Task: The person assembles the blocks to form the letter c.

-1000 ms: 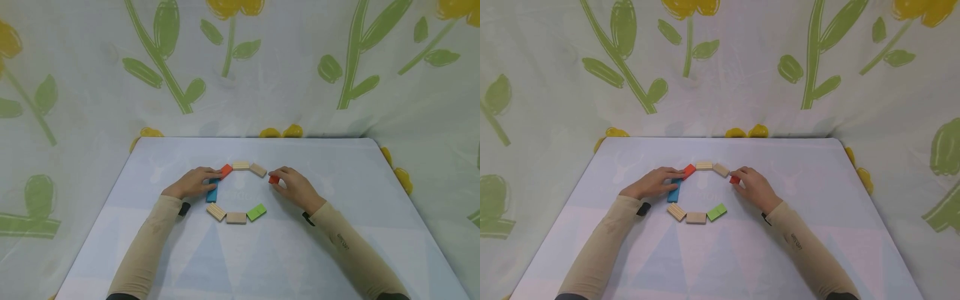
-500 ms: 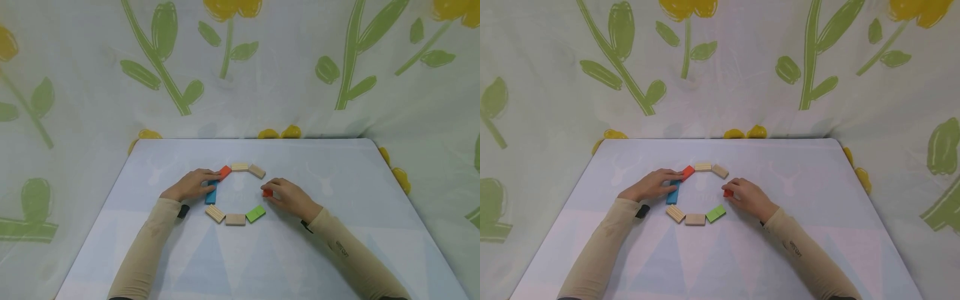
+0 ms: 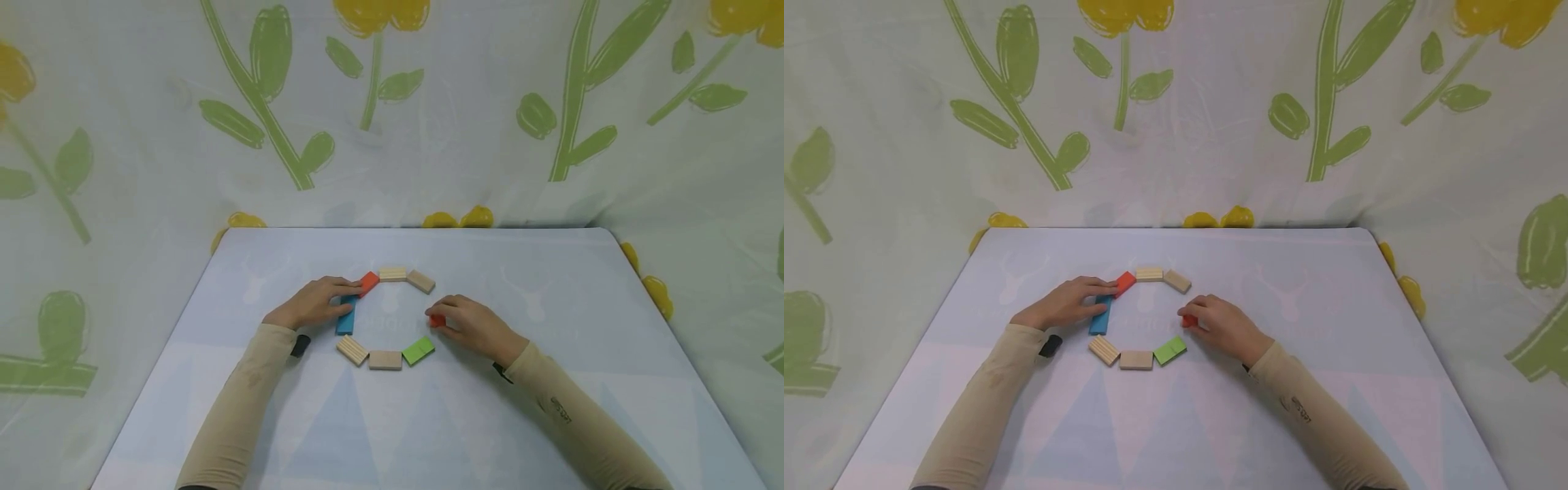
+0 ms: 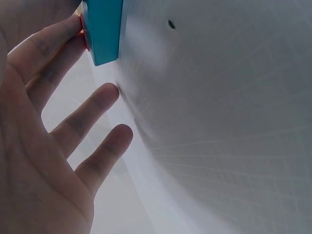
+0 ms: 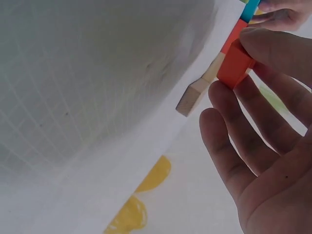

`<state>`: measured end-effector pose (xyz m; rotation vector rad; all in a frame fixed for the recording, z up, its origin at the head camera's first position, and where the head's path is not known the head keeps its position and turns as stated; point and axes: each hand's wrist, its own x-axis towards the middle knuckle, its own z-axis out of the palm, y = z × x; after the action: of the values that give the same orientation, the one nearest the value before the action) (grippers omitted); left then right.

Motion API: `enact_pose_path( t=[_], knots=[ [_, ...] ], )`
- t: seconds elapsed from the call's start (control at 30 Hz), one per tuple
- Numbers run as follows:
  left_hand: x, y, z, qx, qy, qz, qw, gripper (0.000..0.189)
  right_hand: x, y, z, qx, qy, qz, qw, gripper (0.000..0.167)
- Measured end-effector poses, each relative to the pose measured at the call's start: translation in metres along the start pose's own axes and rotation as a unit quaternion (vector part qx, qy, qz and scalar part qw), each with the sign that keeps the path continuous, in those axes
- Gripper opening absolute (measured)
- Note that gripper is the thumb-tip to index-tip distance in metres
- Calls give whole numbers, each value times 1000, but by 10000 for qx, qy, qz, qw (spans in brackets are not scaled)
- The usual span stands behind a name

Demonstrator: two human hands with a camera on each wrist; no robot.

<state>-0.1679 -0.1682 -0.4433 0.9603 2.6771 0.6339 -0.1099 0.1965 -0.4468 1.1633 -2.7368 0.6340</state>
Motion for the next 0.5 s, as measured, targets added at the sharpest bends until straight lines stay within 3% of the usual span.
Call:
enact_pose_path(
  t=[0.5],
  knots=[
    [1, 1, 0, 38, -33, -23, 10000, 46, 0, 0, 4, 0, -263, -212, 9994, 36]
  ],
)
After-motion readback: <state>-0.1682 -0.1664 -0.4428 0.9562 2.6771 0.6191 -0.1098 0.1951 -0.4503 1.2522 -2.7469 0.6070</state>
